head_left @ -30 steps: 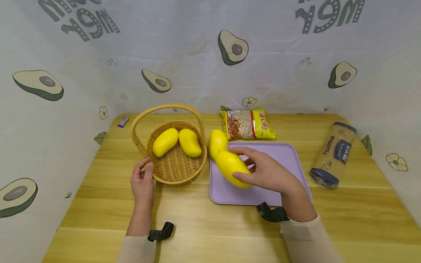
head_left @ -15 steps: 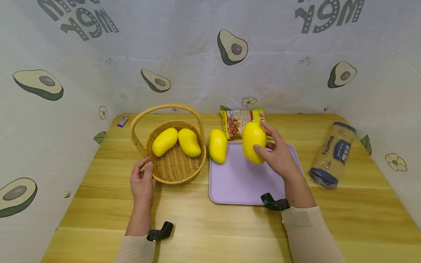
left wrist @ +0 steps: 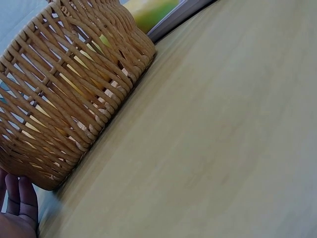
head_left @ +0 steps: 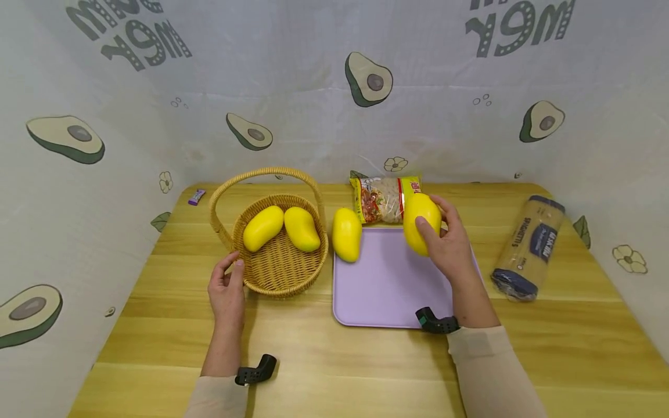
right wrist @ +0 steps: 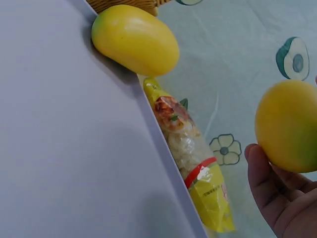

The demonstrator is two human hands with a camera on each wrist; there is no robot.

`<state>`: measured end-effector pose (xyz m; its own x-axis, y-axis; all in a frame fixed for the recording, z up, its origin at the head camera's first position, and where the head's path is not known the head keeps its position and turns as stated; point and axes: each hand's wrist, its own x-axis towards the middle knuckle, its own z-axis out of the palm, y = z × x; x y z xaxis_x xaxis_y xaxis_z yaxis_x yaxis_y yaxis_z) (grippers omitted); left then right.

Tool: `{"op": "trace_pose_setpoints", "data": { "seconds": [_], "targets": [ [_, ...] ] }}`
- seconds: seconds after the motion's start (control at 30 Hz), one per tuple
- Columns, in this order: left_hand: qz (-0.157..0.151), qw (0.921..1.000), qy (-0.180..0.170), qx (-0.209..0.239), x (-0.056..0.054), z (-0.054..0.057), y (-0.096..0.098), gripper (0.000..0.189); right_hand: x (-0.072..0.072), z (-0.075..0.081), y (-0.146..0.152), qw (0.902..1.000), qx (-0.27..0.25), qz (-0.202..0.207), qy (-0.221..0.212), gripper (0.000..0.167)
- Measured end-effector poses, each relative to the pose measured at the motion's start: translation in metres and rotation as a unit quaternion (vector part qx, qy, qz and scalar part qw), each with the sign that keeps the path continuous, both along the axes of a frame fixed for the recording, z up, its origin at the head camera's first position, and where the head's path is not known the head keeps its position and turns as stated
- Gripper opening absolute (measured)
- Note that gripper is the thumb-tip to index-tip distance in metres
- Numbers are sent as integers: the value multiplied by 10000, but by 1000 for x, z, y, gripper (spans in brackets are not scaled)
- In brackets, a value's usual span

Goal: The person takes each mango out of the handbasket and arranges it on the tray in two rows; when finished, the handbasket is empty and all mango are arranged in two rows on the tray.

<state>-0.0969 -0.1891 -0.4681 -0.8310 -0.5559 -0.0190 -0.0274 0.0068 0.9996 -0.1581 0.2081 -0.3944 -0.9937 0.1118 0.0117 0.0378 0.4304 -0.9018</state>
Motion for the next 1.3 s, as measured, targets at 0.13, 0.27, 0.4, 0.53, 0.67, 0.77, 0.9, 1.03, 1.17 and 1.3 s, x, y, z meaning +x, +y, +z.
{"op": "trace_pose_setpoints", "data": {
  "seconds": [0.13,0.27,0.4,0.53,0.67,0.77,0.9,1.03,1.17,1.3],
  "targets": [
    [18,10000,12,40,0,0,1,32,-4,-5,4,9997,196,-62,-147,81],
    [-14,10000,47,52,1,1,1,32,-6,-10,6,9983,406,-125,-403,88],
    [-50,9999,71,68,1,-1,1,33,-8,-16,10,9958,618,-114,-671,91],
    [-36,10000,39,77,1,-1,1,33,-11,-22,13,9922,972,-37,-783,91],
    [-27,10000,12,64,1,0,1,33,-14,-27,12,9908,1006,36,-905,91],
    [-34,10000,29,70,1,-1,0,34,-14,-28,12,9888,943,88,-1155,92],
    [-26,9999,40,90,1,-2,0,34,-14,-28,13,9851,950,145,-1428,92],
    [9,10000,54,76,1,-1,1,32,-14,-27,17,9823,1109,256,-1488,90],
    [12,10000,89,25,0,-1,1,32,-14,-26,21,9798,1386,365,-1396,87],
    [-23,9999,130,-8,-1,-2,1,33,-14,-25,24,9800,1383,423,-1368,87]
  ]
}}
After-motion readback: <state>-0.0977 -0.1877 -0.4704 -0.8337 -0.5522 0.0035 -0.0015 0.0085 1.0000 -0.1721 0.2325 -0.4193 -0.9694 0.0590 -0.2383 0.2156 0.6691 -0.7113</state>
